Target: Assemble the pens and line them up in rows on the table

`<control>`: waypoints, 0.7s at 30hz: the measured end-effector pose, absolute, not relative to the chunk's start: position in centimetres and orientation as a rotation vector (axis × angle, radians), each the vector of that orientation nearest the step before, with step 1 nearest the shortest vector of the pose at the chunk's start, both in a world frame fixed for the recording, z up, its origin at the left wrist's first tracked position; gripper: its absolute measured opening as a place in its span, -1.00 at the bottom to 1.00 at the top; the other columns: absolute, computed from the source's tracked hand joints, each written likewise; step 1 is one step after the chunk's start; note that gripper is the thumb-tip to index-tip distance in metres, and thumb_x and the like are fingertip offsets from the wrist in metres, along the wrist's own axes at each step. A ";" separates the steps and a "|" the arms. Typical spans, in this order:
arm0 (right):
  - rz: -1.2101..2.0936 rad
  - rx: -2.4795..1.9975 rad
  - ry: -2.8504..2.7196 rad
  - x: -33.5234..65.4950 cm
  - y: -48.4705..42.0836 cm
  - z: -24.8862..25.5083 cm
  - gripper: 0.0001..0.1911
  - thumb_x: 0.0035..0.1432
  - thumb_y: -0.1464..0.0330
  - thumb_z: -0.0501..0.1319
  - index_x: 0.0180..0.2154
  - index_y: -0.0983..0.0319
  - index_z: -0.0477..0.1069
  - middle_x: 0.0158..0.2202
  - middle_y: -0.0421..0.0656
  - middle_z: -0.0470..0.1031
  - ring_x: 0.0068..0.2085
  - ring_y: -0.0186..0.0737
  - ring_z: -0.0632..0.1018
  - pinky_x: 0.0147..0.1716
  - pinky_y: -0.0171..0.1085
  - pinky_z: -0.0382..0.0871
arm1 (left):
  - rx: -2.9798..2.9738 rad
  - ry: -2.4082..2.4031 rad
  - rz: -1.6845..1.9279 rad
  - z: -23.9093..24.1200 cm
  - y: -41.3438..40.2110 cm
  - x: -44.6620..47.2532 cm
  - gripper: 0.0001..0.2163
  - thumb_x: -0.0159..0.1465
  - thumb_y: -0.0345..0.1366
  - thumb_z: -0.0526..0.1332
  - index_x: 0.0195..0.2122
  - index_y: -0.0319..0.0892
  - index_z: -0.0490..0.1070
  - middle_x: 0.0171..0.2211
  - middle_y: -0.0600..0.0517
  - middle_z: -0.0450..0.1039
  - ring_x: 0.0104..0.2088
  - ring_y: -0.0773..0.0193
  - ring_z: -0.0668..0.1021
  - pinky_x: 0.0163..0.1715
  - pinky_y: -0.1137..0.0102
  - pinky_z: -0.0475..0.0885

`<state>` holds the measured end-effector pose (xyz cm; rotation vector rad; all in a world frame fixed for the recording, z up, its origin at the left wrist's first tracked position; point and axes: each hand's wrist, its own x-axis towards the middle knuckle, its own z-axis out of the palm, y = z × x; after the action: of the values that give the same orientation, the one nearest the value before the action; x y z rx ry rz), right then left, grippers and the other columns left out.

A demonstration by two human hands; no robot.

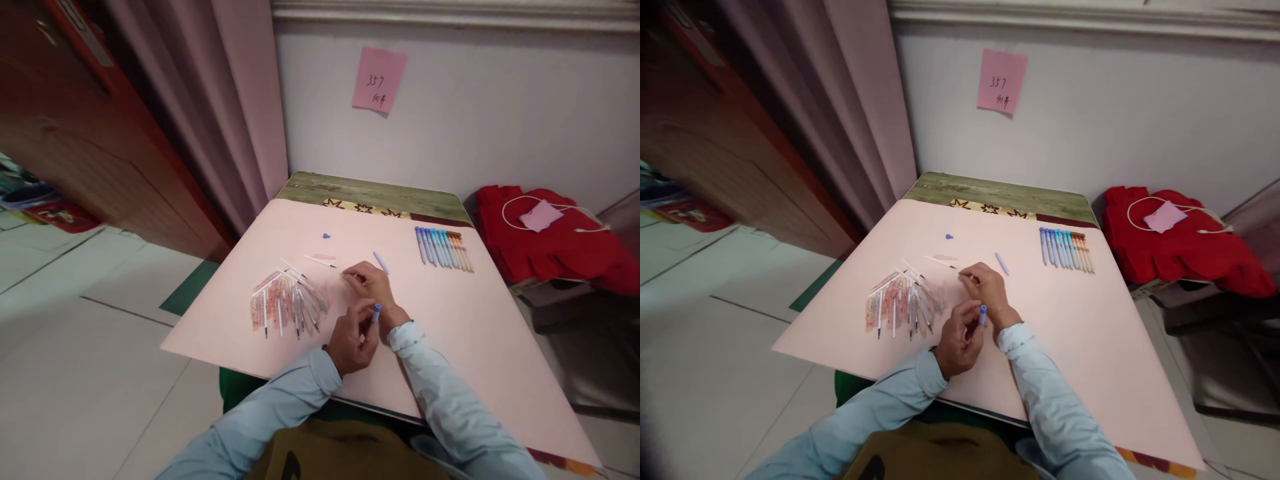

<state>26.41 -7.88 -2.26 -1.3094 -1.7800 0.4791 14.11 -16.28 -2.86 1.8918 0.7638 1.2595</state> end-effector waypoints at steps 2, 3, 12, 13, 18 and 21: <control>0.521 -1.209 -1.872 24.3 -6.8 -1.4 -0.89 0.20 0.36 0.25 -0.30 0.17 0.58 -0.32 -0.18 0.54 -0.38 -0.32 0.48 -0.33 -0.34 0.32 | 1.936 0.746 1.356 -3.5 -16.7 14.0 -0.57 0.32 -0.34 0.13 0.21 -0.18 0.12 -0.24 -0.10 0.53 -0.39 0.27 0.56 -0.42 0.40 0.46; 0.542 -1.173 -1.933 23.2 -6.3 -1.0 -0.90 0.19 0.39 0.26 -0.30 0.17 0.58 -0.33 -0.19 0.53 -0.37 -0.34 0.47 -0.32 -0.35 0.31 | 1.949 0.753 1.394 -3.8 -16.9 13.9 -0.56 0.31 -0.33 0.15 0.20 -0.18 0.15 -0.19 -0.14 0.53 -0.32 0.21 0.59 -0.37 0.36 0.50; 0.493 -1.316 -2.400 17.9 -3.1 0.0 -0.81 0.21 0.43 0.16 -0.27 0.21 0.58 -0.26 -0.15 0.54 -0.25 -0.28 0.49 -0.24 -0.35 0.27 | 1.608 0.848 1.526 -5.2 -17.0 12.7 -0.60 0.31 -0.27 0.22 0.17 -0.14 0.28 -0.09 -0.18 0.50 -0.17 0.13 0.59 -0.18 0.26 0.53; 0.458 -1.344 -2.441 17.7 -3.0 0.2 -0.79 0.23 0.43 0.15 -0.26 0.21 0.57 -0.24 -0.13 0.55 -0.24 -0.27 0.50 -0.24 -0.34 0.27 | 1.590 0.847 1.532 -5.1 -16.9 12.7 -0.59 0.30 -0.29 0.23 0.17 -0.14 0.28 -0.07 -0.18 0.49 -0.16 0.14 0.59 -0.17 0.27 0.52; 0.239 -1.443 -2.663 16.9 -2.8 1.7 -0.67 0.31 0.41 0.02 -0.17 0.27 0.57 -0.14 -0.01 0.57 -0.21 -0.17 0.56 -0.26 -0.29 0.33 | 1.569 0.800 1.572 -4.5 -17.0 12.7 -0.57 0.31 -0.38 0.20 0.20 -0.11 0.25 -0.08 -0.14 0.46 -0.18 0.20 0.57 -0.18 0.32 0.51; 0.176 -1.435 -2.765 16.4 -2.5 2.4 -0.66 0.29 0.43 0.02 -0.14 0.31 0.57 -0.13 0.06 0.58 -0.16 -0.08 0.59 -0.23 -0.23 0.38 | 1.514 0.819 1.616 -4.6 -17.0 12.6 -0.58 0.30 -0.37 0.22 0.18 -0.08 0.28 -0.06 -0.13 0.44 -0.19 0.21 0.56 -0.19 0.32 0.50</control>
<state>16.35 -2.46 2.40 -1.4353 -2.7653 0.1763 12.61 -17.01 -4.56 1.5136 0.8194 1.6156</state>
